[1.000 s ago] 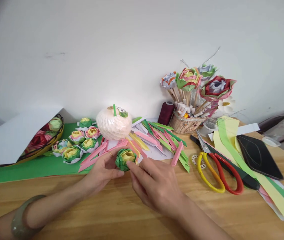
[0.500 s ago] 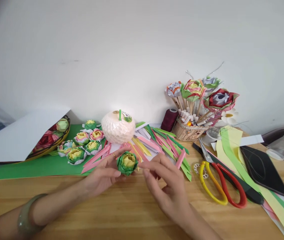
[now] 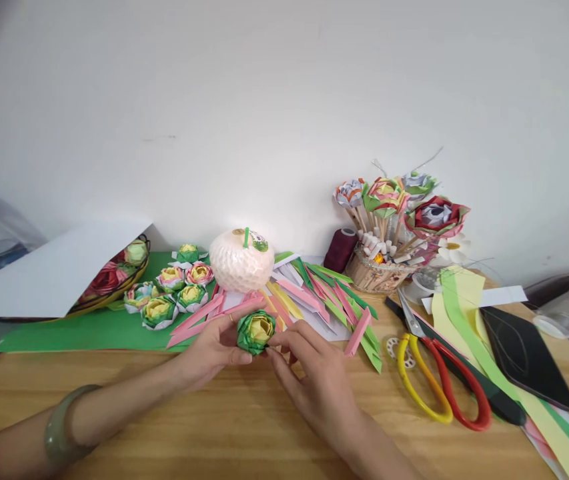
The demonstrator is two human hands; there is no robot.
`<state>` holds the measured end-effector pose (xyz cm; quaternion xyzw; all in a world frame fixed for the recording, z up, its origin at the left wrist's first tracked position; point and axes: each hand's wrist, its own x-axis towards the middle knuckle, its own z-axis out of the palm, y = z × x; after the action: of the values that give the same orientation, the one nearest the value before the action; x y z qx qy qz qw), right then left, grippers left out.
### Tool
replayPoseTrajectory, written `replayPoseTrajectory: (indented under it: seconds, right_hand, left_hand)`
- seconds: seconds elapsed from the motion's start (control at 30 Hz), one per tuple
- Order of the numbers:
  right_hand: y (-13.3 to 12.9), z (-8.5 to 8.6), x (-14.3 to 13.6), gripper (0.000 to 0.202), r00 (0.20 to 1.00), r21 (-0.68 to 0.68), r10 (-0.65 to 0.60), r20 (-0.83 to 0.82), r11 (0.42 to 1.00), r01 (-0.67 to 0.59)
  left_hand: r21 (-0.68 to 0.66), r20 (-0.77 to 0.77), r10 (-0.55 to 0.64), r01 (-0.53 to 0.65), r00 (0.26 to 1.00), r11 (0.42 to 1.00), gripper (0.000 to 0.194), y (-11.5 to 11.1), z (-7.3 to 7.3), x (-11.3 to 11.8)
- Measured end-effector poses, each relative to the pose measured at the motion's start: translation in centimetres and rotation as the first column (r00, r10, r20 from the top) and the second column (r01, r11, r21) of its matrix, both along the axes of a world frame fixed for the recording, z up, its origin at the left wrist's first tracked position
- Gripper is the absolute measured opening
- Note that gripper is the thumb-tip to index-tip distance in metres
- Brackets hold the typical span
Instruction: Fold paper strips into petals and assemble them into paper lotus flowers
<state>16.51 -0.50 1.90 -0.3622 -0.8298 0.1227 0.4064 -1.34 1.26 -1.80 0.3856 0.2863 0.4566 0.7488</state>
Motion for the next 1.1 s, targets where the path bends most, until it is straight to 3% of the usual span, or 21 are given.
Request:
replayPoseTrajectory:
  seconds: [0.23,0.4,0.6,0.83,1.1]
  right_hand:
    - [0.1,-0.6,0.2,0.010,0.995,0.075,-0.050,0.090,0.996,0.043]
    - [0.0,-1.2,0.5,0.011,0.980,0.180,-0.103,0.171,0.981,0.072]
    - [0.1,-1.2,0.5,0.015,0.966,0.213,-0.117,0.230,0.975,0.067]
    - [0.5,-1.1,0.6,0.013,0.988,0.091,-0.040,0.146,0.995,0.027]
    - [0.6,-0.4,0.1,0.015,0.999,-0.079,0.004,-0.042,0.997,-0.007]
  left_hand:
    - [0.109,-0.151,0.010,0.007,0.988,0.994,0.074,-0.2,-0.2,0.0]
    - [0.135,-0.193,0.035,-0.009,0.980,0.991,0.075,-0.3,0.0,0.2]
    - [0.188,-0.236,0.046,-0.001,0.971,0.982,0.072,-0.4,0.0,0.1]
    - [0.259,-0.287,0.072,0.004,0.955,0.966,0.066,-0.4,-0.4,-0.2]
    - [0.096,-0.216,-0.028,0.050,0.976,0.994,0.054,-0.3,0.3,0.1]
